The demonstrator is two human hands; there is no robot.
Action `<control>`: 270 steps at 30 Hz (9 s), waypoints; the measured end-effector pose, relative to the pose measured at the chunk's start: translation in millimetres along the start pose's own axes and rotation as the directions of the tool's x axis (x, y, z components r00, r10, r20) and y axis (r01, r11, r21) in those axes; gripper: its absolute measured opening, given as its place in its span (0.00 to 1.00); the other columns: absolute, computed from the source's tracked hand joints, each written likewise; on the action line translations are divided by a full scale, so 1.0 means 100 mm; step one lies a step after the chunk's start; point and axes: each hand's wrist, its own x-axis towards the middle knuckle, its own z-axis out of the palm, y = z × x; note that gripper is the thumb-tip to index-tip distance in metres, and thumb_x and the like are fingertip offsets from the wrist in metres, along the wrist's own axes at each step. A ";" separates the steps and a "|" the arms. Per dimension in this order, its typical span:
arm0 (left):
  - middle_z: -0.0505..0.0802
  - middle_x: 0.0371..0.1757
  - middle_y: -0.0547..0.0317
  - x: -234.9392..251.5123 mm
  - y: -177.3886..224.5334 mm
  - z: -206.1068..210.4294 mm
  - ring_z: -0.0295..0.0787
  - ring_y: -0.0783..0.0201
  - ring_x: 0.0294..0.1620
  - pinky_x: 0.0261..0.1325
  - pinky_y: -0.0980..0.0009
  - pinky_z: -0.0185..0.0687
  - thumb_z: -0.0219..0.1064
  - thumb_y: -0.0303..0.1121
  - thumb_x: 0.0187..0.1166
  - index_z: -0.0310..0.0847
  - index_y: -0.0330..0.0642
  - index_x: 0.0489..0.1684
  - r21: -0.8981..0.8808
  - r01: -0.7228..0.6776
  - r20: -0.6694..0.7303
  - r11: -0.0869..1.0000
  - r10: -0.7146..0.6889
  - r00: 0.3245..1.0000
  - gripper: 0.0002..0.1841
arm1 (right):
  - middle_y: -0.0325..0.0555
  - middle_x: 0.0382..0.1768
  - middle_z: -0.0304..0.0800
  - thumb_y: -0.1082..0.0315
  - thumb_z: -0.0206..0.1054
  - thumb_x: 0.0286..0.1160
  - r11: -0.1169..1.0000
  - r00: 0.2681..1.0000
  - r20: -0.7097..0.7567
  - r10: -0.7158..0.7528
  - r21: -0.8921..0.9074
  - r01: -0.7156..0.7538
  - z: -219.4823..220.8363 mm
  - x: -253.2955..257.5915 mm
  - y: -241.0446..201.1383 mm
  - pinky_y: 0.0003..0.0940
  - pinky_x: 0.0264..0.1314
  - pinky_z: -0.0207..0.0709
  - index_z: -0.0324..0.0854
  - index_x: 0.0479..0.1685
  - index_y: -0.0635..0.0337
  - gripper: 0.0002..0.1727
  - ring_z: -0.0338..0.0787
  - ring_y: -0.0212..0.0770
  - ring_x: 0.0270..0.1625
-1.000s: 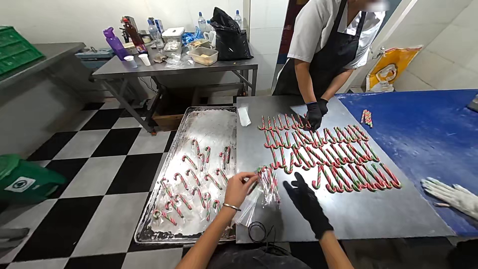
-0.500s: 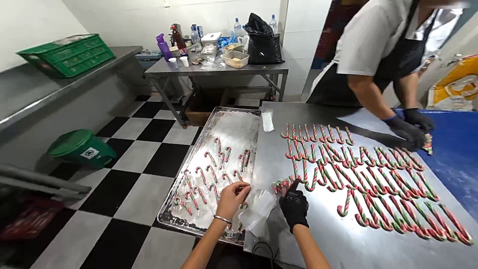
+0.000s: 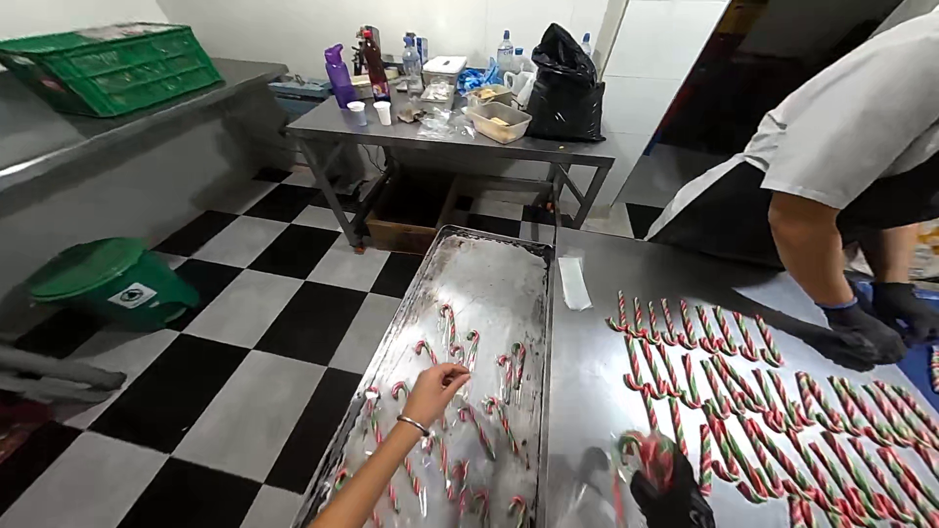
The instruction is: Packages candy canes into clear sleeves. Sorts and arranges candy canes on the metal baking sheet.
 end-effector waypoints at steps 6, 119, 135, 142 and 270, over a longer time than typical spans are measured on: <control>0.94 0.57 0.43 0.97 -0.39 -0.30 0.93 0.51 0.59 0.71 0.52 0.84 0.68 0.31 0.84 0.89 0.30 0.56 0.081 -0.176 -0.054 0.981 0.180 0.982 0.12 | 0.67 0.64 0.85 0.65 0.78 0.68 0.996 0.988 0.156 -0.021 0.084 0.008 0.90 0.97 -1.02 0.53 0.70 0.79 0.62 0.83 0.72 0.43 0.88 0.57 0.64; 0.83 0.72 0.32 -1.72 0.40 1.91 0.82 0.43 0.72 0.78 0.56 0.76 0.66 0.44 0.83 0.75 0.29 0.78 0.047 0.035 0.179 0.998 -0.043 0.983 0.30 | 0.59 0.73 0.80 0.61 0.51 0.91 0.762 0.931 0.257 0.259 0.538 -0.360 0.19 -1.08 0.51 0.43 0.68 0.84 0.62 0.85 0.67 0.28 0.87 0.46 0.69; 0.96 0.53 0.44 -1.62 0.44 2.08 0.94 0.56 0.55 0.69 0.59 0.83 0.67 0.33 0.85 0.87 0.34 0.64 -0.097 0.227 -0.090 0.969 -0.236 0.968 0.16 | 0.55 0.77 0.80 0.50 0.54 0.89 0.968 0.961 0.209 -0.179 -0.138 0.211 -0.42 0.13 0.66 0.60 0.79 0.70 0.69 0.86 0.55 0.31 0.80 0.57 0.77; 0.96 0.48 0.47 -1.60 0.46 2.08 0.93 0.58 0.50 0.63 0.57 0.84 0.67 0.40 0.85 0.91 0.35 0.51 -0.172 0.279 -0.176 0.945 -0.308 0.935 0.16 | 0.70 0.76 0.74 0.68 0.48 0.91 0.875 0.988 0.141 -0.059 -0.470 0.119 0.09 0.92 0.20 0.61 0.80 0.66 0.66 0.83 0.71 0.26 0.74 0.68 0.79; 0.94 0.59 0.43 -2.15 1.90 2.66 0.95 0.61 0.58 0.65 0.70 0.89 0.66 0.29 0.85 0.86 0.27 0.60 0.031 -0.734 -0.276 0.678 0.712 0.646 0.14 | 0.53 0.48 0.97 0.68 0.68 0.74 0.733 0.697 -0.435 -0.570 0.115 0.671 -1.27 -1.22 0.40 0.31 0.54 0.88 0.91 0.49 0.69 0.14 0.96 0.39 0.49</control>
